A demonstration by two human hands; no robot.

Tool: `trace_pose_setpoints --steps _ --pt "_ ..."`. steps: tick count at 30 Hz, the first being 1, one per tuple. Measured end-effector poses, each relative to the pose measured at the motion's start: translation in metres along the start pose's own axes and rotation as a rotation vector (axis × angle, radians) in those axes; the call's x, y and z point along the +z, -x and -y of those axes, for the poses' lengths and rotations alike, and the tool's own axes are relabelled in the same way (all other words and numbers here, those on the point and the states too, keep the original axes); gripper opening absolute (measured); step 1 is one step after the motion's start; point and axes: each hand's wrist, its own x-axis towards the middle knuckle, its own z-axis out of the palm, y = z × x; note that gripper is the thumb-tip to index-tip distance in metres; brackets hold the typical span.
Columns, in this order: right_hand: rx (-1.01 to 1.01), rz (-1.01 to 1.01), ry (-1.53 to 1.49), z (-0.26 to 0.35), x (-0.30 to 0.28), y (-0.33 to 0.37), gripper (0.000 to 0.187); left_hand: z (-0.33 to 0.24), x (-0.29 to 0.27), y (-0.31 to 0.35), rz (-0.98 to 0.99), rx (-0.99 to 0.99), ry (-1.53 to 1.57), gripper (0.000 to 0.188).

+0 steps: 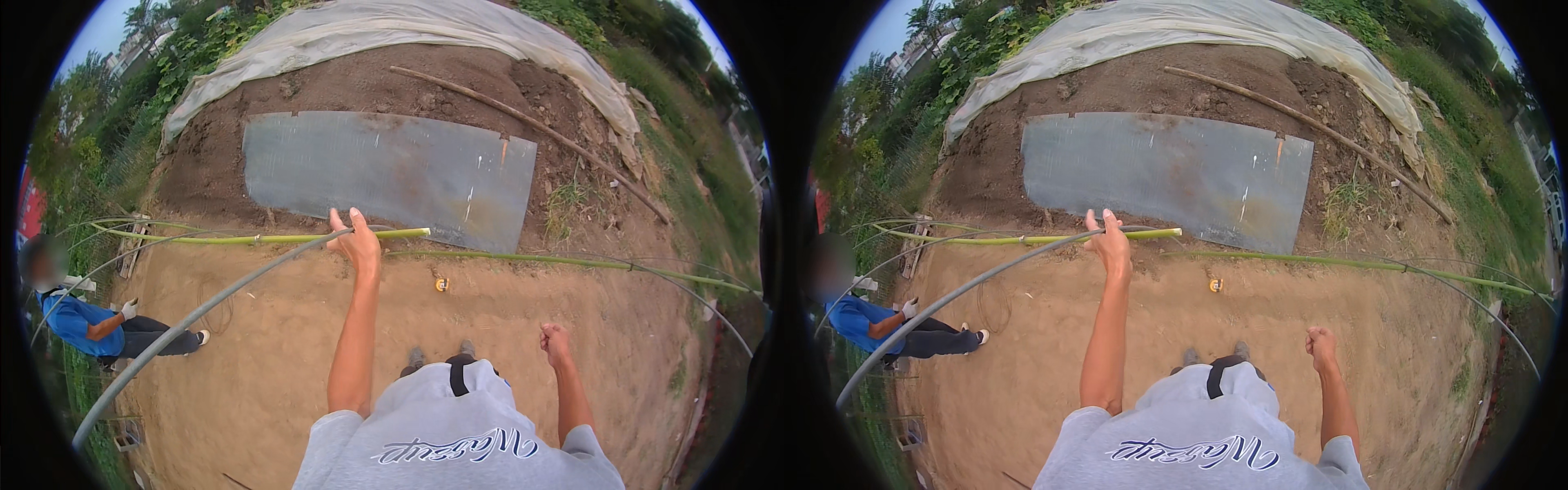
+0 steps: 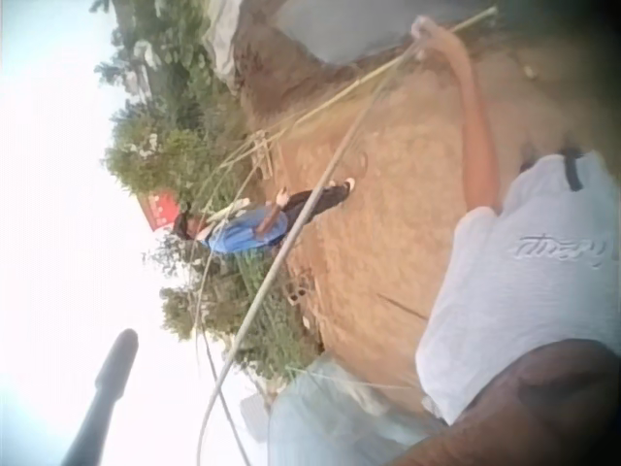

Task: The person holds and aligns long bamboo poles with metal arches to assemble a greenhouse frame. They repeatedly position the poles, adjust their grip, and coordinate with another person to fit the components together.

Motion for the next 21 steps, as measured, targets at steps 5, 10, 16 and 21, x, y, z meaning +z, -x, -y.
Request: trace_pose_setpoints --steps 5,10,16,21 --pt "-0.015 -0.005 0.007 0.015 -0.031 -0.019 0.006 0.007 -0.044 -0.004 0.425 -0.075 0.140 0.041" --pt "-0.042 -0.043 -0.088 0.027 -0.067 -0.052 0.006 -0.007 -0.069 0.011 0.521 -0.006 0.086 0.055" --pt "-0.120 -0.054 -0.053 0.062 -0.096 -0.088 0.008 -0.001 -0.072 0.007 0.532 0.200 -0.390 0.045" --pt "-0.185 -0.102 -0.115 0.089 -0.127 -0.108 0.007 -0.003 -0.069 0.008 0.260 0.618 -0.799 0.038"
